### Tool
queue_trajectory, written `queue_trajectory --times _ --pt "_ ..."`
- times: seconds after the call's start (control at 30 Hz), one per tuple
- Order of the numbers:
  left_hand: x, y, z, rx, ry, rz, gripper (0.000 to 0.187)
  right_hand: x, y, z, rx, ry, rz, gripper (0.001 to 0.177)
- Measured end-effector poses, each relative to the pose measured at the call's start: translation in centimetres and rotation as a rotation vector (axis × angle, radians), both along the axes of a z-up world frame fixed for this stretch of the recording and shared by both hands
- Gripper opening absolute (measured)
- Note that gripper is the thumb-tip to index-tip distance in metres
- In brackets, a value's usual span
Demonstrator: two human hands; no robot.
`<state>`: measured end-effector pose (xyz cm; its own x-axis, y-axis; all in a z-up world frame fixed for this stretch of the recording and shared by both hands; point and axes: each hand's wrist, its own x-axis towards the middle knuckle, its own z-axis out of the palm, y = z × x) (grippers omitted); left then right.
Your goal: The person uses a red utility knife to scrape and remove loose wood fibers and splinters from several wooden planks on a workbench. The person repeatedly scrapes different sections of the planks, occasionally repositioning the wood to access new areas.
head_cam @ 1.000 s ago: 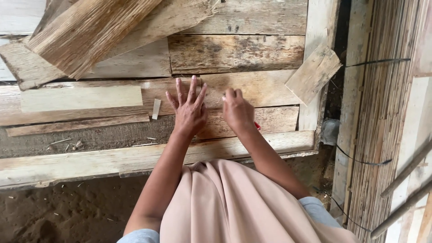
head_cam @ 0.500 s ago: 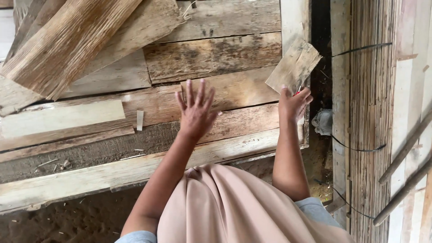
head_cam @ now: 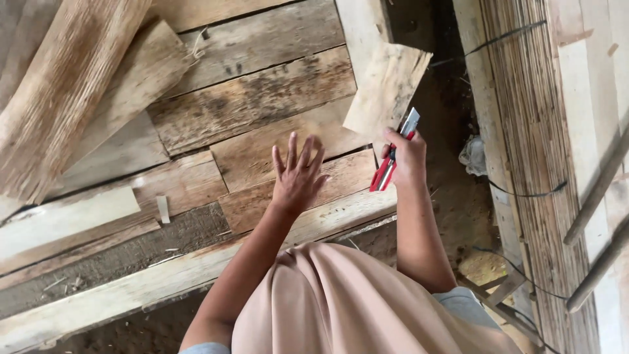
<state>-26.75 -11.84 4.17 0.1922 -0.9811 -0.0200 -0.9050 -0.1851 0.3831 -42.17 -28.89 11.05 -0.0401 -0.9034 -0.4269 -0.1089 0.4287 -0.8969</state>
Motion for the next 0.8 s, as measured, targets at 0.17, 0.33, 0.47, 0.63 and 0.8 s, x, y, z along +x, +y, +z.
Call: queue_trajectory --times 0.17,0.33,0.47,0.63,0.8 --pt "-0.3 0.3 -0.2 0.026 0.005 0.059 0.068 3.8 0.6 -0.4 0.062 -0.087 0.168 0.025" --pt "2.7 2.2 -0.1 0.014 -0.061 0.226 0.058 8.9 1.3 -1.5 0.071 -0.198 0.373 0.028" --pt "6.3 3.7 0.2 0.104 -0.065 0.432 0.062 5.0 0.5 -5.5 -0.284 0.561 0.548 0.042" --pt "8.2 4.9 0.1 0.189 0.033 0.51 0.074 1.5 -0.7 -7.1 -0.314 0.846 0.582 0.057" --pt "8.4 5.3 -0.8 0.15 0.073 0.459 0.087 0.5 -0.6 -9.7 -0.266 0.883 0.538 0.056"
